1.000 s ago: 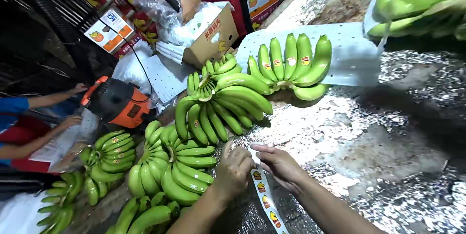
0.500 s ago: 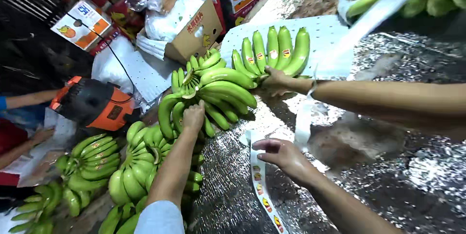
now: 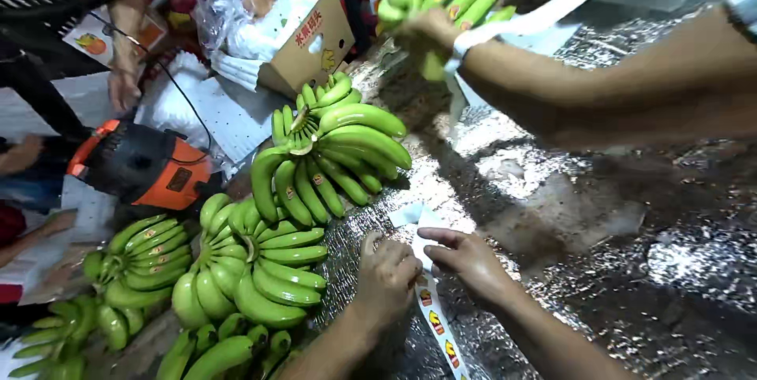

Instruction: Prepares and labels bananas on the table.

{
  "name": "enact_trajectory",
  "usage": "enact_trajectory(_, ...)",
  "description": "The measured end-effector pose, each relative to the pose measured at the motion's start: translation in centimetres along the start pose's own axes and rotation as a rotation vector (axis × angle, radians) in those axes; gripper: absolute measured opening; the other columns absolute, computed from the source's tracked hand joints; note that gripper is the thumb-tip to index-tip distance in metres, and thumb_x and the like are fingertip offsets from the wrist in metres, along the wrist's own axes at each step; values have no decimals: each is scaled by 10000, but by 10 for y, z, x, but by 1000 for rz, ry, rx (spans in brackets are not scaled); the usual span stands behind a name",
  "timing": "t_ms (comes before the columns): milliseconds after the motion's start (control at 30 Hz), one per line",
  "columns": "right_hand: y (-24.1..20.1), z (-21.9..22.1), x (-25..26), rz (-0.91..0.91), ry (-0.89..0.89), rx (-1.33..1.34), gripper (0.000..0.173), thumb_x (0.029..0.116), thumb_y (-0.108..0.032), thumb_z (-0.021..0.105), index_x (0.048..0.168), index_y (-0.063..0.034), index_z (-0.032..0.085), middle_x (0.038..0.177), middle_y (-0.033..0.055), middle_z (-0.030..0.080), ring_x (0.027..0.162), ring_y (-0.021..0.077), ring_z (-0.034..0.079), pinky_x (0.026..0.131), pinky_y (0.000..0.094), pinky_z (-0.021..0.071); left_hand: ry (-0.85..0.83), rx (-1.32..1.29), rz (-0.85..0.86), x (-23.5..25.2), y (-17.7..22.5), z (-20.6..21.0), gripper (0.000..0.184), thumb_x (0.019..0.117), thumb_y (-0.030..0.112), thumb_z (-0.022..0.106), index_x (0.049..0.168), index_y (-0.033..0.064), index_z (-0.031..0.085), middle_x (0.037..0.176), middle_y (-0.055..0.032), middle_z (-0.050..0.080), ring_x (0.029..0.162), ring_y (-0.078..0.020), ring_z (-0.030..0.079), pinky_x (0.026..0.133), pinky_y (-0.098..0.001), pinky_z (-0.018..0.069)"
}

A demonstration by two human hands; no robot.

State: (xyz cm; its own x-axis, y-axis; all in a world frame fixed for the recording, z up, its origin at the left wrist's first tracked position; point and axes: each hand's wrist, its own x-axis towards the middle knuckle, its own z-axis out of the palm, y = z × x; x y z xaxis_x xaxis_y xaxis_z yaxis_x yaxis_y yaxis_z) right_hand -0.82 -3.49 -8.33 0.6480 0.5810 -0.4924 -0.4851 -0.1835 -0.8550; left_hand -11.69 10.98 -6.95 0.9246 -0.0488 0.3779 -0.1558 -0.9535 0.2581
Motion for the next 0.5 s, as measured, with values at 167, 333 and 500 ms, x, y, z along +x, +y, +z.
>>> enact_trajectory(167, 8, 11, -9, 227, -19, 432, 304, 978, 54, 536, 1277, 45, 592, 1008, 82, 665, 584, 44, 559, 526, 171, 484, 176, 39, 141, -21, -7, 13, 137, 986, 158, 585, 876, 163, 668, 978, -13, 737, 1037, -164, 688, 1131, -449, 401)
enact_trajectory(333, 26, -4, 3, 115, 164, 408, 335, 969, 81, 523, 1291, 32, 598, 1090, 73, 665, 581, 28, 522, 502, 163, 436, 144, -190, -60, -10, -20, 5, 142, 984, 114, 558, 930, 23, 653, 974, -130, 724, 1020, -225, 698, 993, -364, 519)
enact_trajectory(500, 24, -27, 0, -14, 121, 146, 233, 953, -43, 596, 1154, -16, 709, 1010, 39, 727, 642, 53, 606, 592, 223, 521, 22, -235, -708, 69, -111, -8, 250, 1036, 112, 549, 1138, -96, 643, 1040, -212, 712, 986, -290, 708, 933, -458, 563)
